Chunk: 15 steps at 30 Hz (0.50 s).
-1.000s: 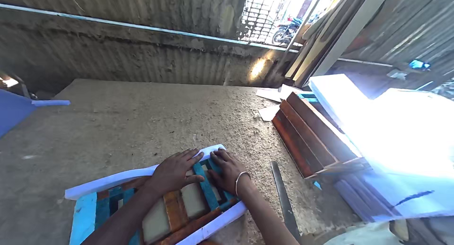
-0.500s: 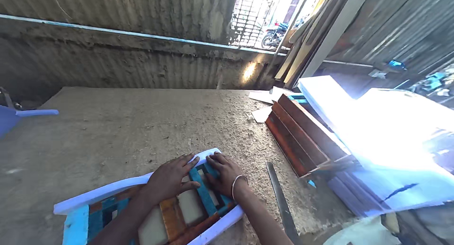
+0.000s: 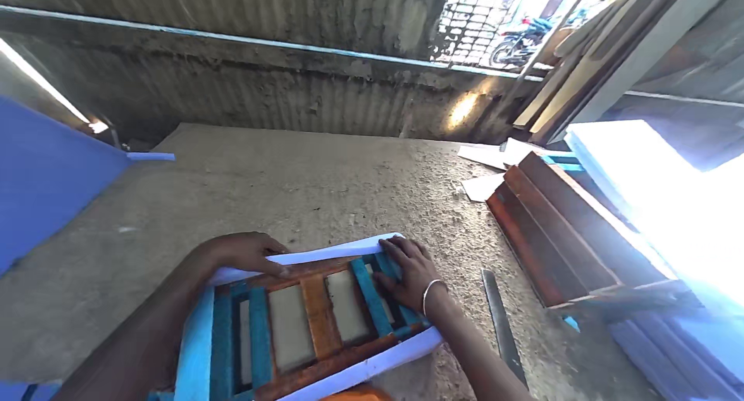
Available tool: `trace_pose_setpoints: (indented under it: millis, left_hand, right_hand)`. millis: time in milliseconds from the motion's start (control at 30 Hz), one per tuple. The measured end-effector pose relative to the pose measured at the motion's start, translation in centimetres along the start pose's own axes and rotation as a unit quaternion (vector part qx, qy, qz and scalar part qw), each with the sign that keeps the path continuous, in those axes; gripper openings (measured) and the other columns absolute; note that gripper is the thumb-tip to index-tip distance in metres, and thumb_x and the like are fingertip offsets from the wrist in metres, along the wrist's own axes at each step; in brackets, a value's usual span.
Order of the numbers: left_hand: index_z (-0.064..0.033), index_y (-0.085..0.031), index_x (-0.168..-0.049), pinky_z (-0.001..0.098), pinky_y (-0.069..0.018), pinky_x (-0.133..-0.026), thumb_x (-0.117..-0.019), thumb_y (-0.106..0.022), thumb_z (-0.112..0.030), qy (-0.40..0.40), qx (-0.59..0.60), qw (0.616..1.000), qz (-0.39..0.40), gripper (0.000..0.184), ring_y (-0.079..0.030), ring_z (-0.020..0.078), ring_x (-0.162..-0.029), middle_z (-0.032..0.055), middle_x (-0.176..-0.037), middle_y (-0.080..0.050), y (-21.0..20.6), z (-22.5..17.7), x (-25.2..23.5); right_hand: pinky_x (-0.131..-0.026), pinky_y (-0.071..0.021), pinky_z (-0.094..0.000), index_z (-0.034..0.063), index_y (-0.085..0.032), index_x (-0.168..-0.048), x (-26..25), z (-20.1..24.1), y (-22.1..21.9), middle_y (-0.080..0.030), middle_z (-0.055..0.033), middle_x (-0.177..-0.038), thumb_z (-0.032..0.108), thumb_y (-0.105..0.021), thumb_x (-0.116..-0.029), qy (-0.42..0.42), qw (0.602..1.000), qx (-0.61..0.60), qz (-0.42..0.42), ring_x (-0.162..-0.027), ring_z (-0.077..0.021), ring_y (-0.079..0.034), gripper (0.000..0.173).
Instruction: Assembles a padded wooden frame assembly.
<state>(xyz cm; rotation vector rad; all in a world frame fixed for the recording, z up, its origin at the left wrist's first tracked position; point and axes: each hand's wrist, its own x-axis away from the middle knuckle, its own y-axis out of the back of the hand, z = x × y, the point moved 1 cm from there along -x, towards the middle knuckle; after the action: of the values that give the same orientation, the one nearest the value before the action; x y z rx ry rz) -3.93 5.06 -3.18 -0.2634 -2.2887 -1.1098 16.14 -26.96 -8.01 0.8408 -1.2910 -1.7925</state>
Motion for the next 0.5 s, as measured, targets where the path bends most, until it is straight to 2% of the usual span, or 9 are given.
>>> trace_pose_setpoints:
  millis: [33,133,200,267,300,367,400,433,500]
  left_hand:
    - [-0.0195,-0.069,-0.13,0.0415,-0.0558,-0.091,-0.0902,-0.077,-0.043,-0.01,0.022,1.0,0.018,0.047,-0.069,0.0156,-0.097,0.0038,-0.107,-0.073,-0.2,1.6,0.4]
    - [-0.0259,-0.057,-0.145,0.0421,-0.0554,-0.096,-0.0861,-0.084,-0.029,-0.038,0.067,0.997,0.02,0.065,-0.068,0.0159,-0.106,0.0033,-0.121,-0.071,-1.5,3.2,1.2]
    - [-0.0301,-0.047,-0.154,0.0476,-0.0525,-0.102,-0.0864,-0.084,-0.025,-0.045,0.058,0.997,0.014,0.077,-0.066,0.0202,-0.116,0.0061,-0.132,-0.067,-1.8,1.9,1.2]
    - [-0.0298,-0.045,-0.155,0.0502,-0.0543,-0.098,-0.0882,-0.081,-0.019,-0.052,0.053,0.997,-0.001,0.077,-0.067,0.0245,-0.114,0.0096,-0.132,-0.066,-2.3,0.9,0.9]
    - [-0.0315,-0.043,-0.156,0.0511,-0.0546,-0.097,-0.0902,-0.08,-0.021,-0.055,0.042,0.998,-0.01,0.076,-0.067,0.025,-0.114,0.01,-0.132,-0.066,-2.5,0.9,0.8]
    - [-0.0396,-0.034,-0.159,0.0542,-0.0498,-0.105,-0.0956,-0.073,-0.029,-0.056,0.018,0.998,-0.034,0.075,-0.063,0.0248,-0.124,0.0073,-0.141,-0.062,-3.4,0.9,1.3]
    - [-0.0414,-0.031,-0.16,0.0561,-0.0469,-0.108,-0.0987,-0.069,-0.032,-0.062,0.005,0.996,-0.057,0.072,-0.06,0.025,-0.129,0.0057,-0.146,-0.059,-4.0,0.7,1.7]
    - [-0.0419,-0.028,-0.161,0.0553,-0.0448,-0.112,-0.1016,-0.063,-0.037,-0.071,-0.024,0.994,-0.083,0.069,-0.056,0.0224,-0.135,0.0012,-0.152,-0.053,-4.6,0.6,2.1]
    - [-0.0362,-0.023,-0.164,0.0503,-0.0435,-0.114,-0.1024,-0.054,-0.051,-0.085,-0.117,0.98,-0.139,0.07,-0.048,0.0172,-0.142,-0.0058,-0.162,-0.041,-6.1,0.4,2.1]
  right_hand:
    - [-0.125,-0.0238,-0.0526,0.0261,-0.052,-0.15,-0.5,0.2,0.3,-0.054,-0.0032,-0.149,0.066,-0.065,-0.0871,0.017,1.0,0.006,-0.007,-0.142,-0.021,-0.045,0.076]
    - [-0.125,-0.0181,-0.0582,0.0286,-0.05,-0.15,-3.6,2.2,1.3,-0.046,-0.0026,-0.157,0.073,-0.067,-0.0804,0.117,0.993,-0.008,-0.018,-0.15,-0.0242,-0.035,0.085]
    - [-0.124,-0.0243,-0.0561,0.0275,-0.051,-0.15,-6.5,4.2,1.3,-0.047,-0.0024,-0.157,0.069,-0.072,-0.0791,0.2,0.979,-0.036,0.016,-0.15,-0.0251,-0.035,0.085]
    - [-0.122,-0.0307,-0.0532,0.0249,-0.052,-0.151,-9.0,6.0,0.6,-0.05,-0.002,-0.155,0.06,-0.075,-0.0815,0.254,0.961,-0.052,0.101,-0.146,-0.0229,-0.043,0.081]
    - [-0.12,-0.0353,-0.0511,0.0234,-0.052,-0.15,-9.8,6.8,-0.1,-0.053,-0.0017,-0.153,0.053,-0.077,-0.0831,0.268,0.951,-0.062,0.143,-0.142,-0.0214,-0.047,0.077]
    - [-0.112,-0.0458,-0.0506,0.0226,-0.054,-0.148,-10.0,7.5,-1.4,-0.06,-0.0022,-0.146,0.041,-0.079,-0.086,0.286,0.936,-0.093,0.186,-0.133,-0.02,-0.057,0.069]
    - [-0.112,-0.0458,-0.0505,0.0233,-0.052,-0.151,-9.5,7.5,-1.7,-0.06,-0.0013,-0.146,0.04,-0.077,-0.0878,0.291,0.934,-0.097,0.185,-0.133,-0.0191,-0.058,0.07]
    - [-0.117,-0.0405,-0.0493,0.0236,-0.047,-0.154,-8.7,7.4,-1.9,-0.056,0.0004,-0.15,0.042,-0.075,-0.0899,0.299,0.934,-0.091,0.175,-0.138,-0.0171,-0.053,0.072]
    - [-0.125,-0.0219,-0.0516,0.0266,-0.031,-0.163,-6.9,7.1,-2.7,-0.037,0.005,-0.165,0.06,-0.064,-0.091,0.296,0.941,-0.019,0.161,-0.152,-0.0154,-0.032,0.086]
